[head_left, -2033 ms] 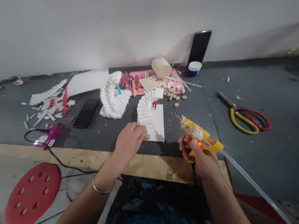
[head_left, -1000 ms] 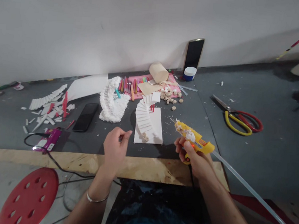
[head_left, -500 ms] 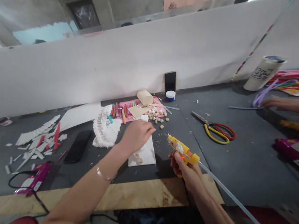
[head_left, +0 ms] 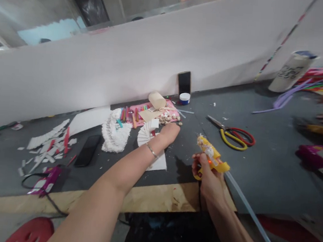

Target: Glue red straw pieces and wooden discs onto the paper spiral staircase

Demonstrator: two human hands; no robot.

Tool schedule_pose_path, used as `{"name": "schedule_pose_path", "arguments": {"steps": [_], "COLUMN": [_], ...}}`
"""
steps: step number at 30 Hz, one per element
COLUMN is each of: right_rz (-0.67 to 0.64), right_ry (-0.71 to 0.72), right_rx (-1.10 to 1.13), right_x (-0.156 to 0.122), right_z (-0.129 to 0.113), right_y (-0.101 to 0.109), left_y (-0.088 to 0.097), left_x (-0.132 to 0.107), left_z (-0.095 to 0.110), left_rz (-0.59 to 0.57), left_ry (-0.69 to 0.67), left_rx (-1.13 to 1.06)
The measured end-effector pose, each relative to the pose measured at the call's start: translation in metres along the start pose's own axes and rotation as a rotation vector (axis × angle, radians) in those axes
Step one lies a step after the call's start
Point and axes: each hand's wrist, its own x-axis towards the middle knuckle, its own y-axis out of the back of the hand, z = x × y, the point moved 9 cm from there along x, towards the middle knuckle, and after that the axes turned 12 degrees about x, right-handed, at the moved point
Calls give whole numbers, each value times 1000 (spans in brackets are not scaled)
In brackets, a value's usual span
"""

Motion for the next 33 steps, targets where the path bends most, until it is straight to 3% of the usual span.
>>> {"name": "schedule_pose_path", "arguments": {"steps": [3, 6, 10, 14, 17, 22, 26, 33], "right_rz": [66, 119, 70, -22, -74, -128, -164, -212], "right_ry": [18, -20, -13, 24, 54, 60, 56, 26], "right_rx": [-4, 8, 22, -33, -95, -132, -132, -105], "right_x": [-1, -2, -2, 2, 5, 3, 2, 2], "right_z": [-1, 2, 4, 9, 9, 6, 6, 10], "right_y": [9, 14, 9, 3, 0, -7, -11, -14], "left_y": [5, 19, 33, 15, 3, -2, -7, -8], "left_x": [-26, -75, -152, -202, -222, -244, -259, -271], "left_z": [5, 17, 27, 18, 12, 17, 19, -11], "left_rz": [-12, 31, 148, 149, 154, 168, 249, 432], "left_ry": [22, 33, 98, 276, 349, 387, 445, 558], "left_rx": [42, 21, -428, -702, -758, -745, -804, -959]}}
